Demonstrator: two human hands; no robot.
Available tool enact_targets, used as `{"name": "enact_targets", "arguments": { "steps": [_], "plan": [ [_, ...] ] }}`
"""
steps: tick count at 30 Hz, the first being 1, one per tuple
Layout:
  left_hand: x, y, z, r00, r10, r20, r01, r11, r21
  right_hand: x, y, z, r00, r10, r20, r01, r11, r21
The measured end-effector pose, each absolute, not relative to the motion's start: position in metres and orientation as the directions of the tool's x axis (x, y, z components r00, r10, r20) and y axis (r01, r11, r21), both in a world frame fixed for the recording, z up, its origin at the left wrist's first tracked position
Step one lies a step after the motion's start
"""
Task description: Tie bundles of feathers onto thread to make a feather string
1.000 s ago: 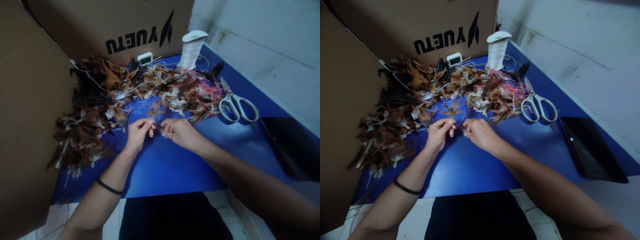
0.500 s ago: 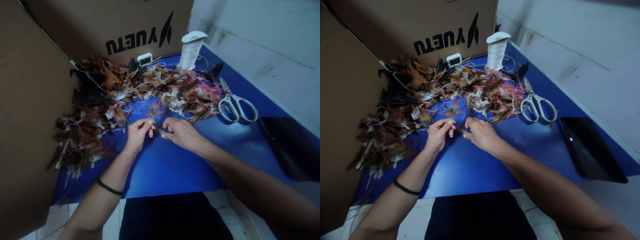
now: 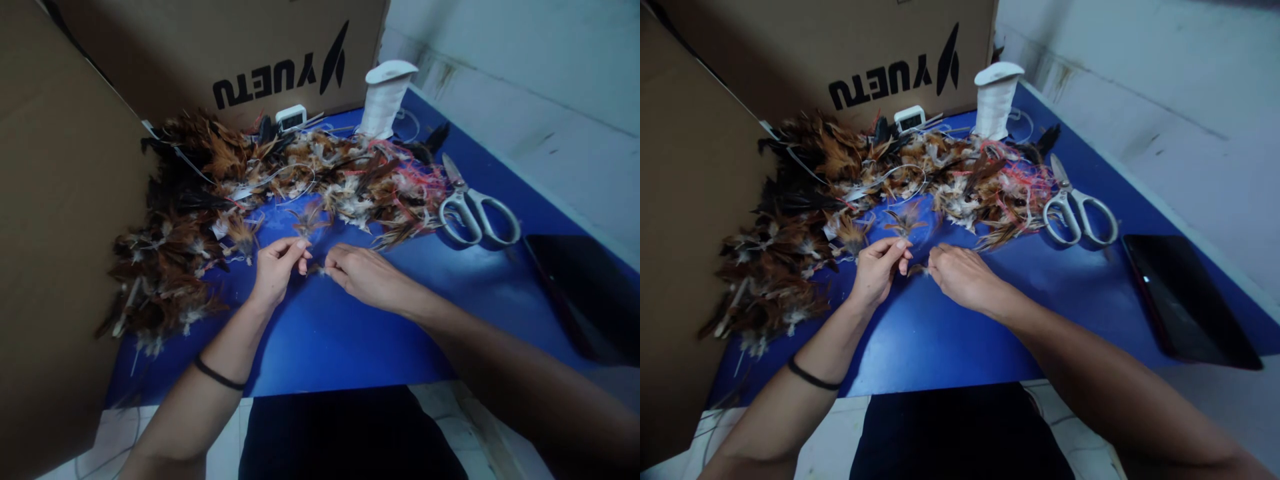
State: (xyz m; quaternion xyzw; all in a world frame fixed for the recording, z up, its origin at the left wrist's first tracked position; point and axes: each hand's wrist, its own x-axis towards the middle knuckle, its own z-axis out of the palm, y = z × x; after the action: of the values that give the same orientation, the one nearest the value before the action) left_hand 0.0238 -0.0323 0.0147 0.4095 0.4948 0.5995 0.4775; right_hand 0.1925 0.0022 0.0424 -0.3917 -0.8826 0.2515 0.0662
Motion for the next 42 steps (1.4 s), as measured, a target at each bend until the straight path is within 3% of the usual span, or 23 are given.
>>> {"name": "enact_targets", "arguments": {
  "steps": [5, 9, 12, 15, 22, 42],
  "plan": [
    [0.023, -0.032, 0.015, -0.222, 0.975, 0.001, -0.186, -0.043, 0.982, 0.198, 0.016, 0.036, -0.599, 0.799, -0.047, 0.427, 0.269, -0.863],
    [0.024, -0.032, 0.015, -0.228, 0.974, -0.002, -0.171, -0.038, 0.985, 0.194, 0.018, 0.039, -0.543, 0.835, -0.093, 0.123, -0.031, -0.992],
    [0.025, -0.033, 0.013, -0.224, 0.975, 0.010, -0.135, -0.041, 0.990, 0.189, 0.015, 0.040, -0.501, 0.863, -0.069, -0.081, -0.126, -0.989],
    [0.025, -0.033, 0.012, -0.207, 0.978, 0.024, -0.100, -0.046, 0.994, 0.185, 0.013, 0.037, -0.470, 0.882, -0.040, -0.182, -0.142, -0.973],
    [0.025, -0.034, 0.013, -0.161, 0.987, 0.001, -0.080, -0.014, 0.997, 0.179, 0.014, 0.031, -0.374, 0.926, 0.060, -0.208, -0.020, -0.978],
    [0.025, -0.035, 0.014, -0.076, 0.997, -0.020, -0.082, 0.014, 0.997, 0.170, 0.013, 0.023, -0.366, 0.931, -0.012, -0.246, -0.109, -0.963]
  ]
}}
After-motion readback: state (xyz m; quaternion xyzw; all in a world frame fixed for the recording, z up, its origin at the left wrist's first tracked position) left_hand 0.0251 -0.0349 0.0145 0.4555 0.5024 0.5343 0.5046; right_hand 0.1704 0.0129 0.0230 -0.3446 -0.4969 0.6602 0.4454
